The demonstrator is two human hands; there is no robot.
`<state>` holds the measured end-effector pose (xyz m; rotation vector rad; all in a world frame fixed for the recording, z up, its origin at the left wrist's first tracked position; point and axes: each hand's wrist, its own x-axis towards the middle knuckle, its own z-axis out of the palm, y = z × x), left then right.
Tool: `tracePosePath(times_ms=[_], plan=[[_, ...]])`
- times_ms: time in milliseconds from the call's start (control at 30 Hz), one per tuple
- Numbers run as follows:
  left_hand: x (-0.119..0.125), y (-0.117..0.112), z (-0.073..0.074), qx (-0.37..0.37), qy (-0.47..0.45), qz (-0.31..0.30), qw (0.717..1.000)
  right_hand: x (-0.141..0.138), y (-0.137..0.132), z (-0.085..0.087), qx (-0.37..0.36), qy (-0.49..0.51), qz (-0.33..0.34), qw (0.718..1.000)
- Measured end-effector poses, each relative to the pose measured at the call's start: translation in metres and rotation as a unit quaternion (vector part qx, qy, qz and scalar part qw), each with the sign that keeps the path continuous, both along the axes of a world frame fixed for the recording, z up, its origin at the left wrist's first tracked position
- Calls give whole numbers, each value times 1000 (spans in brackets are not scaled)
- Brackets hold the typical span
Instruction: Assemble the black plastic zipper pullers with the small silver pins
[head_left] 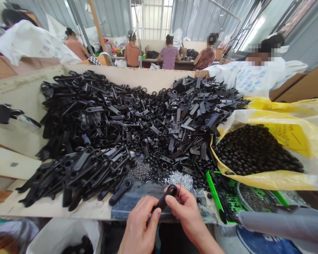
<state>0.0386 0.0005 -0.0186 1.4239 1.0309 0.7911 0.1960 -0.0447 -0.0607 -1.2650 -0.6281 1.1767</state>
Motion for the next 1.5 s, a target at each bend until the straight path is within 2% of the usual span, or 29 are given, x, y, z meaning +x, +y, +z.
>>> tracePosePath(times_ms=[33,200,400,533,600,667,733,800,867,900,967,1033,1200,1267,1367,1433,1500], plan=[[1,-1,0,2,-3,12,1000,-2,1,2,-3,12,-5,1000],[2,1,0,9,-10,-24,1000,-16,2,6,-13,55,15,998],[-17,-6,-11,17,3,57,998,-44,8,-6,-46,86,23,995],[-45,-9,-19,1,50,101,994,-67,29,-1,-48,78,101,991],[-61,-2,-19,33,70,162,984,-74,44,8,-40,48,156,986],[-76,10,-18,106,104,213,966,-74,61,18,-19,-19,172,985],[-88,25,-18,198,186,199,941,-67,77,24,5,-125,152,980],[-95,38,-19,279,305,155,897,-53,91,28,18,-280,133,951],[-99,47,-22,334,397,113,847,-37,105,30,23,-426,124,896],[-99,49,-24,353,426,100,827,-30,112,31,22,-472,122,873],[-96,52,-26,382,459,92,797,-20,125,32,19,-522,128,843],[-93,53,-26,400,473,96,779,-19,137,32,20,-550,147,822],[-89,53,-27,427,466,105,768,-32,154,27,17,-605,184,775],[-91,54,-30,451,460,113,756,-31,154,27,19,-609,180,772],[-89,61,-24,501,436,113,739,-18,146,31,31,-594,146,791],[-78,73,-9,524,417,94,737,-7,136,33,35,-575,114,809],[-58,92,13,497,442,79,742,3,124,34,38,-549,88,830]])
